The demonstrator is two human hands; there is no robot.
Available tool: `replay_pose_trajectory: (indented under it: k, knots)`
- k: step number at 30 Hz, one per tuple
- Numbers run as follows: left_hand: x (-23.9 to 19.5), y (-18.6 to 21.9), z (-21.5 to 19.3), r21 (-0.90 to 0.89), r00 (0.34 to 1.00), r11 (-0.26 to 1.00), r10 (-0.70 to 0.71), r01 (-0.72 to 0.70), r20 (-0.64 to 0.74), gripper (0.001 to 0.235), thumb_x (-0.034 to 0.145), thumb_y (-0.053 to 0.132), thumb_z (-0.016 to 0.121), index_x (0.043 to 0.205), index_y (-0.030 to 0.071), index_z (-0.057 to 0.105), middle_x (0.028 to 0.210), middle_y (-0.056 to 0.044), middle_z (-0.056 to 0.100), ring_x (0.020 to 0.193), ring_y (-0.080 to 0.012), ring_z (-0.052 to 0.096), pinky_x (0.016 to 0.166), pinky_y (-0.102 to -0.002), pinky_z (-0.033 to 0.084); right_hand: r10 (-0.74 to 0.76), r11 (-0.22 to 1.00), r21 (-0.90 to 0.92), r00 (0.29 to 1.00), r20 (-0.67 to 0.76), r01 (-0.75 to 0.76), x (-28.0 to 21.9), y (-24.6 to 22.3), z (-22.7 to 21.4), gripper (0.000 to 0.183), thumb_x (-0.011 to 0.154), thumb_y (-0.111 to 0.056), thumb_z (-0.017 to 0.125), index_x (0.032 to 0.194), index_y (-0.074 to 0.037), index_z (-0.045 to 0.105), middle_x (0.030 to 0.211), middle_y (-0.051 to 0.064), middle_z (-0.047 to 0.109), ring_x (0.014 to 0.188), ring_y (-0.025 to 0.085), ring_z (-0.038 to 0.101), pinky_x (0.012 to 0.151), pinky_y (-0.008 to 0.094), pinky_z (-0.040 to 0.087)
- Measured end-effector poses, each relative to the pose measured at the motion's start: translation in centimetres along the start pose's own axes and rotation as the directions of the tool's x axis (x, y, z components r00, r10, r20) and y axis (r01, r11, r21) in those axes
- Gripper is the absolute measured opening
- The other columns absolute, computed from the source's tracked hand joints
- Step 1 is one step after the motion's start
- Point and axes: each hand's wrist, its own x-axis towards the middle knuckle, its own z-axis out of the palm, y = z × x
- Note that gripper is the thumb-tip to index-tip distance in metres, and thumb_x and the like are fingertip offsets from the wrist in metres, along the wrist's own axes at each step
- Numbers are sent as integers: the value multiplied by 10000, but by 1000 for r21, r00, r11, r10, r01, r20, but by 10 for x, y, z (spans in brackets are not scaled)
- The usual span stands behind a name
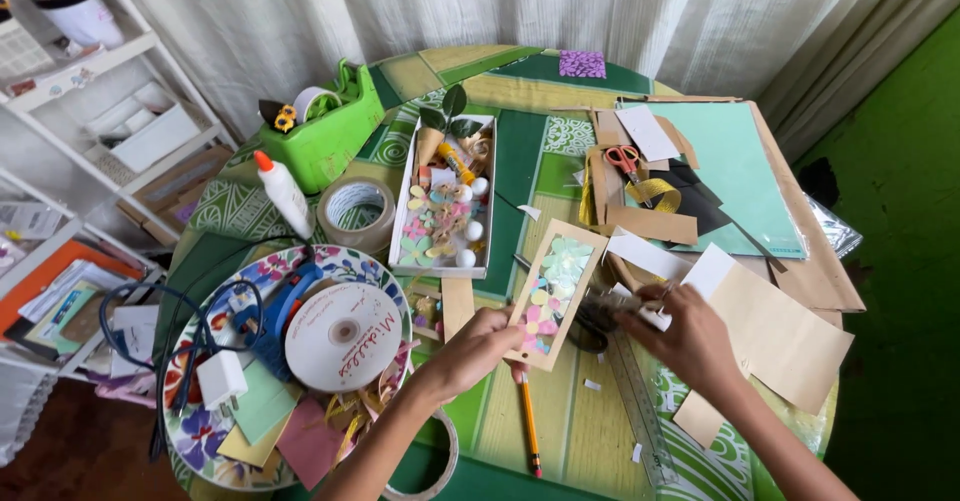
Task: The person finishes a handmade bookmark by punching a hole and adding a ribbon, then displays a collection of completed bookmarks.
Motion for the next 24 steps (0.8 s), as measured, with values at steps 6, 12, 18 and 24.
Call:
replay_pose_trajectory:
  k: [6,12,18,24]
  knots:
    - [-12,-27,1,-198,999,979,-35,37,14,298,932,201,480,663,105,566,635,-60,629,692,-199,670,1091,-542,331,-131,964,-242,990,-55,114,30,12,22,487,800,-469,635,1134,-114,640,929,70,621,949,271,509,773,402,407]
    - [-6,-44,2,-280,994,955,-89,101,57,366,970,123,424,635,15,527,741,-180,604,701,-280,621,818,-411,541,-203,704,701,978,50,111,12,-51,-15,566,910,-469,333,1127,-31,619,1049,68,635,782,154,523,674,277,382]
    - [-17,-7,5,135,970,987,-57,90,-235,132,907,162,603,896,36,642,745,-1,542,522,-64,388,398,-129,285,185,59,942,931,315,-331,18,-56,-5,161,772,-25,691,865,-14,560,958,147,670,907,266,661,673,295,547]
    - [6,26,-19,192,592,829,518,-525,-617,269,781,72,713,1026,3,629,851,-113,684,755,-156,650,682,-226,541,-115,318,872,898,425,-372,-14,-69,20,95,761,60,715,790,40,627,785,172,694,622,214,615,506,199,486]
